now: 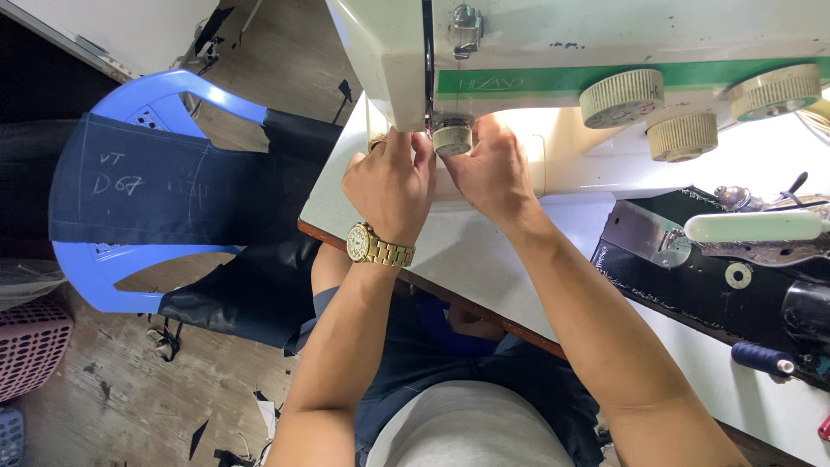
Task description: The person threads a sewing machine by pulling thread from a spool, guiding it through the tension disks, and inserting it into the needle eye by hand.
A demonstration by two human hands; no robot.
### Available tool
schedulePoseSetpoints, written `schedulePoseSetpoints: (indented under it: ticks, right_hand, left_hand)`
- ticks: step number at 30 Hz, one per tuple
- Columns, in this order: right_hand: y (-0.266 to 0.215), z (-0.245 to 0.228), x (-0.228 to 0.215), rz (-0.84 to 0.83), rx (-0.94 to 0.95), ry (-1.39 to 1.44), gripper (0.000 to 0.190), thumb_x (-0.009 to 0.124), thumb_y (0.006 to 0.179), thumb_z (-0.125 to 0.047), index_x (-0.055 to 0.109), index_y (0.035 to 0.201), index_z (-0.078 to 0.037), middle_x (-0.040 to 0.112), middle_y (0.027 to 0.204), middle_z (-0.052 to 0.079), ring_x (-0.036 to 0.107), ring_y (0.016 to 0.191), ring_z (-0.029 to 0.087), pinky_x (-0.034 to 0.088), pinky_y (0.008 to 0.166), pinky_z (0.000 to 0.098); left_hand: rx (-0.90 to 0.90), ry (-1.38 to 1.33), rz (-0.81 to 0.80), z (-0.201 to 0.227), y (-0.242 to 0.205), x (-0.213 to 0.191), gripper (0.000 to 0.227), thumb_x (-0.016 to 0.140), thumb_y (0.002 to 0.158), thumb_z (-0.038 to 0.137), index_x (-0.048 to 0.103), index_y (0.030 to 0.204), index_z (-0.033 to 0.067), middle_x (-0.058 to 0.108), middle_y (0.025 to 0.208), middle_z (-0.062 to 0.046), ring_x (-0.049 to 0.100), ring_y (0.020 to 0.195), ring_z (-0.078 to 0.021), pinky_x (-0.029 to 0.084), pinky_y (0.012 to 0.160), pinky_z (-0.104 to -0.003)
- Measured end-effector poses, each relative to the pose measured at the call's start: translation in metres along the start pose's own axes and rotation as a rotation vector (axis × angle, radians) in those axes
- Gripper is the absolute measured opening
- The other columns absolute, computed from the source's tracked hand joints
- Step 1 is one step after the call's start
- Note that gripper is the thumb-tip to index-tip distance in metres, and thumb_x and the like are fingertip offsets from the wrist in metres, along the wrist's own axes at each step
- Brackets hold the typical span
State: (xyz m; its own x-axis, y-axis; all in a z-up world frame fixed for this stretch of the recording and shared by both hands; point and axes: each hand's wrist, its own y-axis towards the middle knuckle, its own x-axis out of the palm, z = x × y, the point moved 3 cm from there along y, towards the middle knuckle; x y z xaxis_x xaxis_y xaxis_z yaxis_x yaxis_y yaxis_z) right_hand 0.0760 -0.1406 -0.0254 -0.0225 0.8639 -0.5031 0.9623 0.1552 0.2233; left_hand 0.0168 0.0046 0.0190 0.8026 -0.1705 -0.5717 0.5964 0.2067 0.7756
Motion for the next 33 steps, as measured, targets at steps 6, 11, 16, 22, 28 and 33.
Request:
schedulePoseSetpoints:
  ticks: [6, 11, 16, 22, 28, 33]
  right_hand:
    - [-0.005, 0.003, 0.001, 0.029, 0.003, 0.008, 0.027, 0.085, 0.092, -0.025, 0.07, 0.081, -0.004, 0.062, 0.061, 0.012, 0.063, 0.056, 0.025, 0.049, 0.053, 0.0376]
    - [-0.002, 0.011, 0.002, 0.015, 0.022, 0.012, 0.027, 0.084, 0.093, -0.026, 0.069, 0.08, -0.008, 0.061, 0.06, 0.006, 0.062, 0.056, 0.021, 0.048, 0.053, 0.0338]
    - [-0.002, 0.014, 0.007, 0.041, 0.003, -0.047, 0.034, 0.084, 0.092, -0.03, 0.067, 0.078, -0.005, 0.058, 0.059, 0.01, 0.062, 0.057, 0.025, 0.048, 0.052, 0.0369]
    - [-0.006, 0.011, 0.003, 0.026, 0.024, -0.009, 0.029, 0.084, 0.092, -0.028, 0.069, 0.08, -0.006, 0.059, 0.059, 0.01, 0.065, 0.059, 0.025, 0.05, 0.054, 0.0354]
    - [0.002, 0.004, 0.005, 0.035, 0.04, -0.052, 0.028, 0.083, 0.092, -0.029, 0.07, 0.078, -0.008, 0.061, 0.058, 0.007, 0.067, 0.059, 0.025, 0.05, 0.054, 0.036]
    - [0.008, 0.002, 0.004, -0.046, 0.105, -0.022, 0.027, 0.078, 0.09, -0.024, 0.068, 0.069, -0.011, 0.058, 0.051, 0.003, 0.062, 0.052, 0.019, 0.048, 0.049, 0.0327]
  left_hand:
    - [0.012, 0.02, -0.002, 0.003, 0.0, -0.001, 0.015, 0.068, 0.083, 0.012, 0.058, 0.075, 0.0182, 0.048, 0.044, -0.001, 0.058, 0.039, -0.024, 0.042, 0.048, -0.032]
    - [0.014, 0.01, -0.028, 0.004, 0.002, -0.002, 0.015, 0.069, 0.083, 0.011, 0.058, 0.074, 0.0172, 0.05, 0.045, -0.001, 0.059, 0.04, -0.0243, 0.042, 0.048, -0.033]
    - [0.008, 0.008, -0.007, 0.003, -0.001, -0.001, 0.015, 0.065, 0.086, 0.012, 0.058, 0.075, 0.0178, 0.048, 0.045, 0.0, 0.057, 0.04, -0.0237, 0.041, 0.049, -0.032]
    - [0.013, 0.037, -0.011, 0.004, -0.001, -0.002, 0.012, 0.066, 0.086, 0.013, 0.059, 0.077, 0.0181, 0.048, 0.045, 0.0, 0.057, 0.039, -0.0238, 0.041, 0.048, -0.033]
    - [0.01, 0.027, 0.007, 0.004, -0.001, -0.001, 0.02, 0.065, 0.088, 0.013, 0.055, 0.071, 0.0184, 0.048, 0.045, 0.0, 0.057, 0.039, -0.0232, 0.039, 0.048, -0.032]
    - [0.004, 0.015, -0.016, 0.004, 0.002, -0.004, 0.022, 0.065, 0.09, 0.014, 0.056, 0.071, 0.0178, 0.05, 0.045, 0.0, 0.057, 0.039, -0.0233, 0.039, 0.047, -0.032]
